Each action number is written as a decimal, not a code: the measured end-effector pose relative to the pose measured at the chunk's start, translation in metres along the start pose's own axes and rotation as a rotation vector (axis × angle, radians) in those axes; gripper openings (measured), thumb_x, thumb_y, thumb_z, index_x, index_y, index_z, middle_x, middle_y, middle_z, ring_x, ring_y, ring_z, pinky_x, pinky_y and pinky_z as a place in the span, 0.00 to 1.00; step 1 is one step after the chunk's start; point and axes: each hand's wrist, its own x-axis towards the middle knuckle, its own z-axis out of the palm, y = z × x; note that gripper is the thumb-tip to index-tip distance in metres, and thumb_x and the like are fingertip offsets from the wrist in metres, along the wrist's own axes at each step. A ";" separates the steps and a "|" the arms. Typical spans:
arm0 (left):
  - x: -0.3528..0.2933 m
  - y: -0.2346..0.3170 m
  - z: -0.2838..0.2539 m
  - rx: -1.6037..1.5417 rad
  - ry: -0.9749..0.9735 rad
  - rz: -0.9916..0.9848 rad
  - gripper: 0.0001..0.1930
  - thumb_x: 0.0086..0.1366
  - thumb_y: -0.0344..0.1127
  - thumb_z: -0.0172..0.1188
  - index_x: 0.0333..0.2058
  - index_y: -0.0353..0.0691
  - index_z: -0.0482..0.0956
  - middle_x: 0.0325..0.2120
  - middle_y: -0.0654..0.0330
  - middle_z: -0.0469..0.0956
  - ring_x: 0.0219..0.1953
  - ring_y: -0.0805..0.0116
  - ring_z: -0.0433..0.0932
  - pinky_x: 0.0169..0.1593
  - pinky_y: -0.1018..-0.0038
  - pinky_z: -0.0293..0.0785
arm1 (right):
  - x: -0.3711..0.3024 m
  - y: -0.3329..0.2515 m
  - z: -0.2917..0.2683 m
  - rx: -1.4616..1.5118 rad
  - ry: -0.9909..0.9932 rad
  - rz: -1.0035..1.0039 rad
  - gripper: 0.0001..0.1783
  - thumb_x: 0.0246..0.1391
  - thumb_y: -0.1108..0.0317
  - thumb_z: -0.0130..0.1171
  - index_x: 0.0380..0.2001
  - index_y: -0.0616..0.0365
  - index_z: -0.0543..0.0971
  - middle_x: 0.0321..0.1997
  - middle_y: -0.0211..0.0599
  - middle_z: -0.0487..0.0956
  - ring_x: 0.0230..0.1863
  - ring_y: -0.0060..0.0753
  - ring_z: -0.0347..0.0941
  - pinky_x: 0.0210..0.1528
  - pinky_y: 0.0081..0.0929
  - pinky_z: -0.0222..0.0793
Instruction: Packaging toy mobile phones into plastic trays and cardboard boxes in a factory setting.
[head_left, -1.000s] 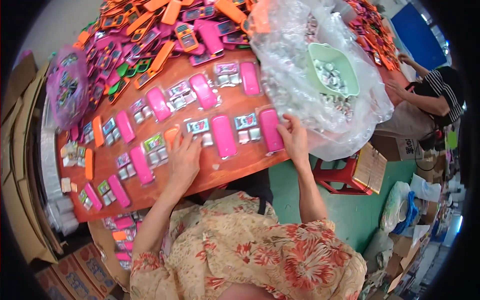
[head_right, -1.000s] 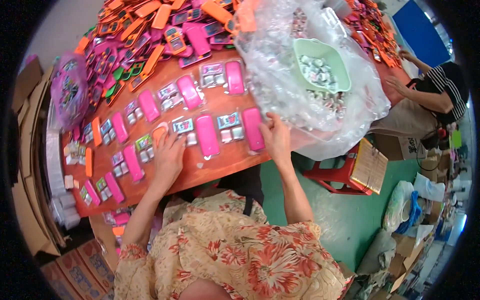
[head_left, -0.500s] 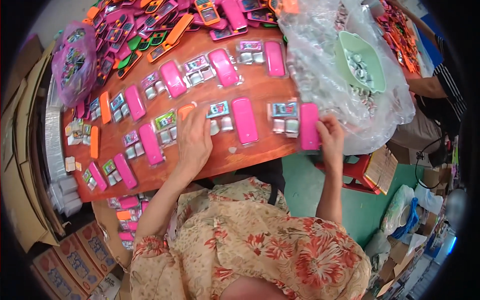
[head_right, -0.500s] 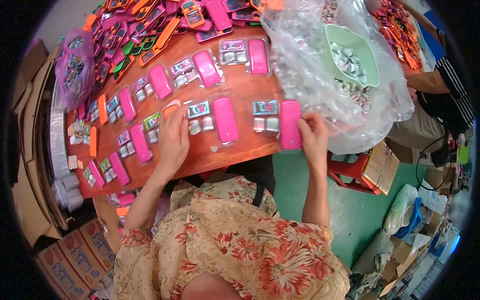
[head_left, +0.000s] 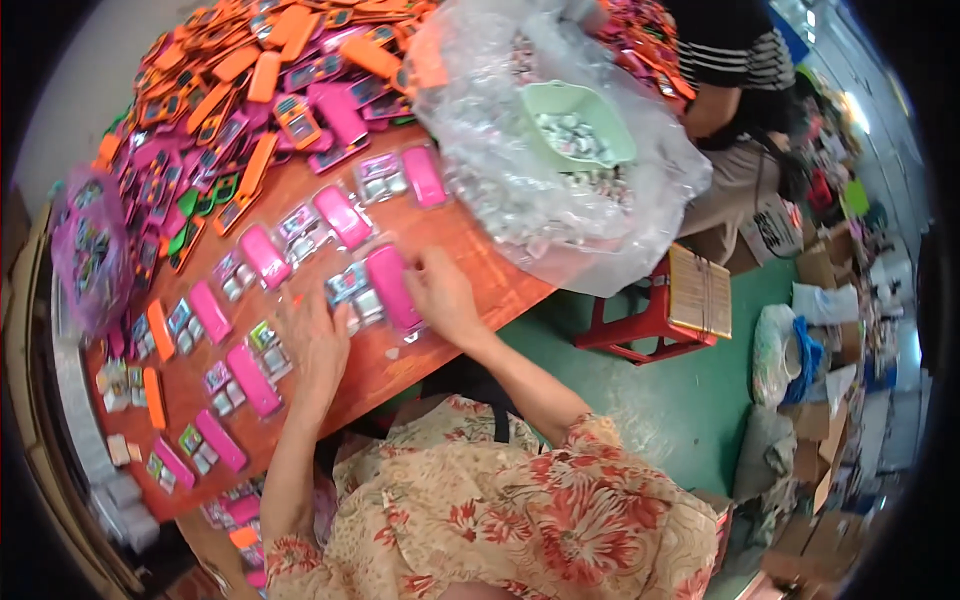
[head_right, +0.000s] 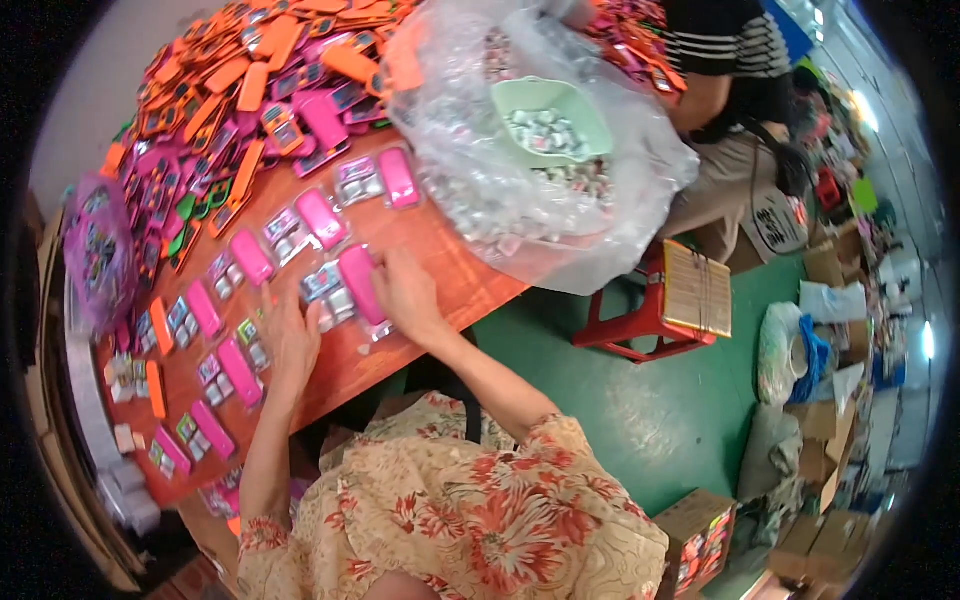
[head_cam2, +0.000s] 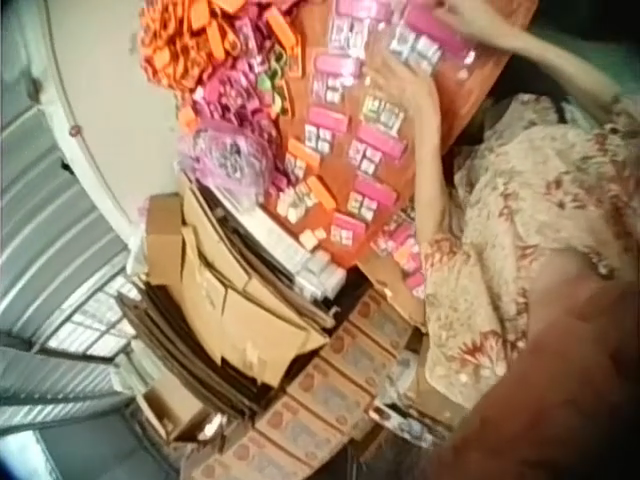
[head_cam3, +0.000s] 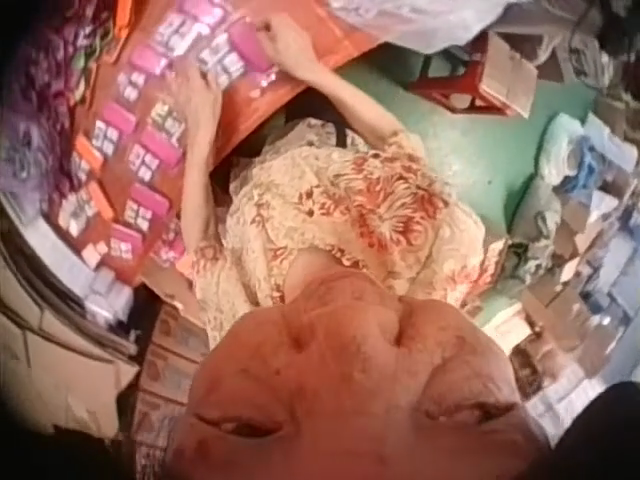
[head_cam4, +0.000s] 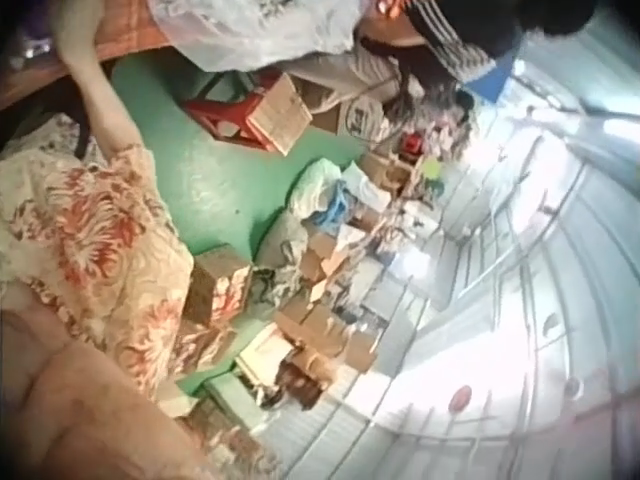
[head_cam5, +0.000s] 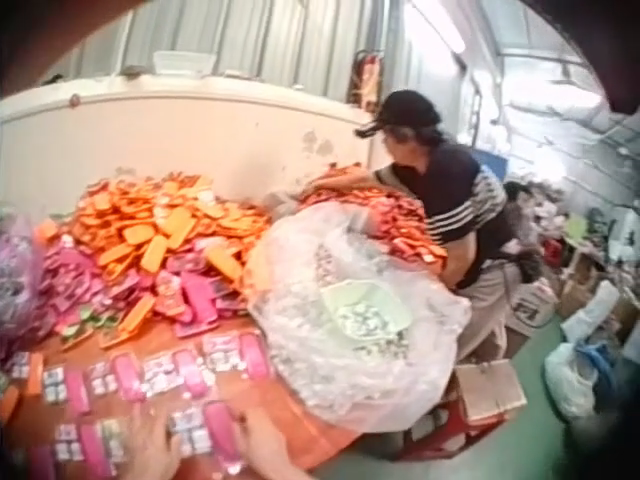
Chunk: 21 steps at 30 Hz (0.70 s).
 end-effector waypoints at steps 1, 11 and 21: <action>0.002 -0.001 0.002 -0.005 0.002 0.013 0.24 0.54 0.39 0.51 0.50 0.39 0.60 0.41 0.50 0.69 0.53 0.46 0.57 0.56 0.50 0.38 | -0.001 -0.004 0.000 -0.144 0.046 -0.027 0.11 0.42 0.69 0.53 0.30 0.62 0.68 0.28 0.48 0.71 0.32 0.44 0.69 0.31 0.33 0.64; 0.011 0.003 0.004 0.159 0.035 0.135 0.23 0.54 0.37 0.51 0.48 0.36 0.60 0.45 0.52 0.66 0.52 0.51 0.58 0.53 0.49 0.47 | 0.008 0.037 0.014 0.269 -0.185 0.204 0.20 0.44 0.67 0.52 0.41 0.65 0.66 0.29 0.45 0.74 0.32 0.36 0.72 0.34 0.30 0.66; 0.023 0.058 0.013 -0.256 -0.112 0.104 0.33 0.47 0.38 0.57 0.51 0.34 0.55 0.45 0.47 0.63 0.49 0.50 0.60 0.51 0.55 0.53 | -0.001 0.040 -0.076 0.304 -0.177 0.377 0.13 0.47 0.69 0.51 0.37 0.65 0.70 0.26 0.31 0.73 0.27 0.17 0.67 0.27 0.15 0.64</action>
